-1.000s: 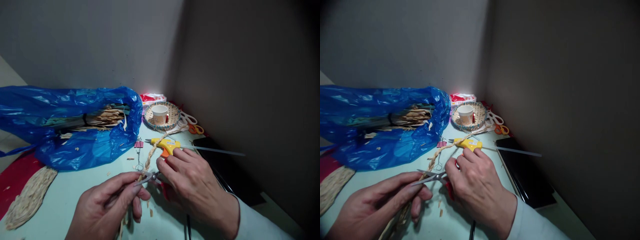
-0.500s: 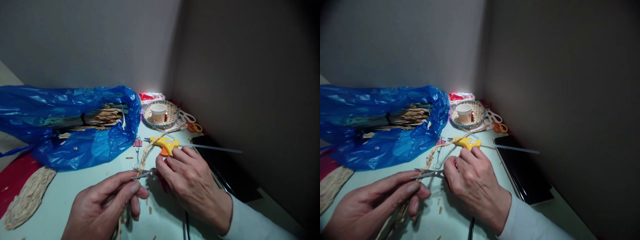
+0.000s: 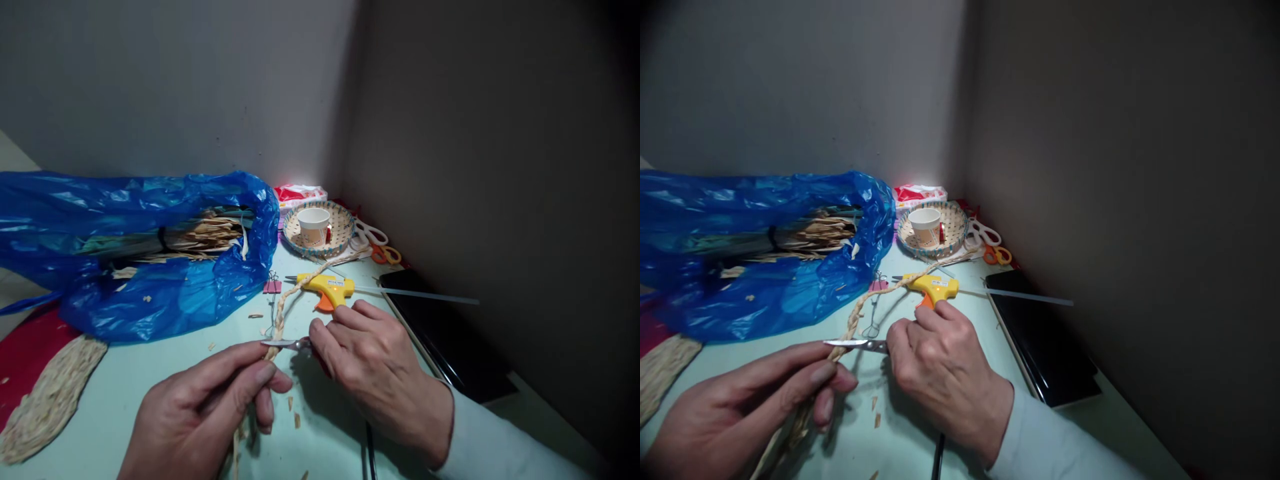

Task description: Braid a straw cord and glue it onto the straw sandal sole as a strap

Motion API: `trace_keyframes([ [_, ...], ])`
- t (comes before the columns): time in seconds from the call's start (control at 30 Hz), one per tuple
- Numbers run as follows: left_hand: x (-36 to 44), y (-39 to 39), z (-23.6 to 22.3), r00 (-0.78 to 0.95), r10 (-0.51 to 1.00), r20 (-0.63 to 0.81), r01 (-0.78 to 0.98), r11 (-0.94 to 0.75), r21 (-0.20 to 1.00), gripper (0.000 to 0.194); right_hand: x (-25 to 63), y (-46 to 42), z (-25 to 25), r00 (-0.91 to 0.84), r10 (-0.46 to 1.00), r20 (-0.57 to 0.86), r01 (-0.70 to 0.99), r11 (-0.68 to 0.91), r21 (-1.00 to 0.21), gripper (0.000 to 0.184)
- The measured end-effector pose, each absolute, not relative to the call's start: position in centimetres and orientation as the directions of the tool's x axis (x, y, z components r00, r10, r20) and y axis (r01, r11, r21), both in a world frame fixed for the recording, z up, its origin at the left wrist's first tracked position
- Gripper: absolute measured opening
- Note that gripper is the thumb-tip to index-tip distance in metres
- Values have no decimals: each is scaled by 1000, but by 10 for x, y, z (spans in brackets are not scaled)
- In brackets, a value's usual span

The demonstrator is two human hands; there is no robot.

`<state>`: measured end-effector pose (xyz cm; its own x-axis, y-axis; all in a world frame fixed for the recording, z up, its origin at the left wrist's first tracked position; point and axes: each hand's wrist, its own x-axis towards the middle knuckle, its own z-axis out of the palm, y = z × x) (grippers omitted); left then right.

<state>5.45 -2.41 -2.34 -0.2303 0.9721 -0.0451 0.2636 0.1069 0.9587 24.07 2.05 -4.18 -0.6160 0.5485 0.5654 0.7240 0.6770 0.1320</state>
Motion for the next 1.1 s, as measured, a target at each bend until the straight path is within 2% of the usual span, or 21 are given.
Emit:
trace_keyframes([
  [0.2,55,-22,-22,-184,977,-107,217,146,965,12,239,20,-41,-604,572,555,725,684,85,11],
  [0.43,54,-22,-22,-170,984,-50,332,105,937,13,239,20,-39,-608,568,554,711,700,63,9],
  [0.67,53,-21,-21,-177,984,-17,340,77,937,14,238,21,-40,-620,556,553,717,688,112,19],
  [0.87,56,-21,-22,-209,978,8,356,68,932,13,238,19,-39,-596,574,561,702,712,18,26],
  [1.1,56,-21,-30,-184,980,76,351,-7,937,14,236,17,-36,-582,592,557,701,713,-25,35],
])
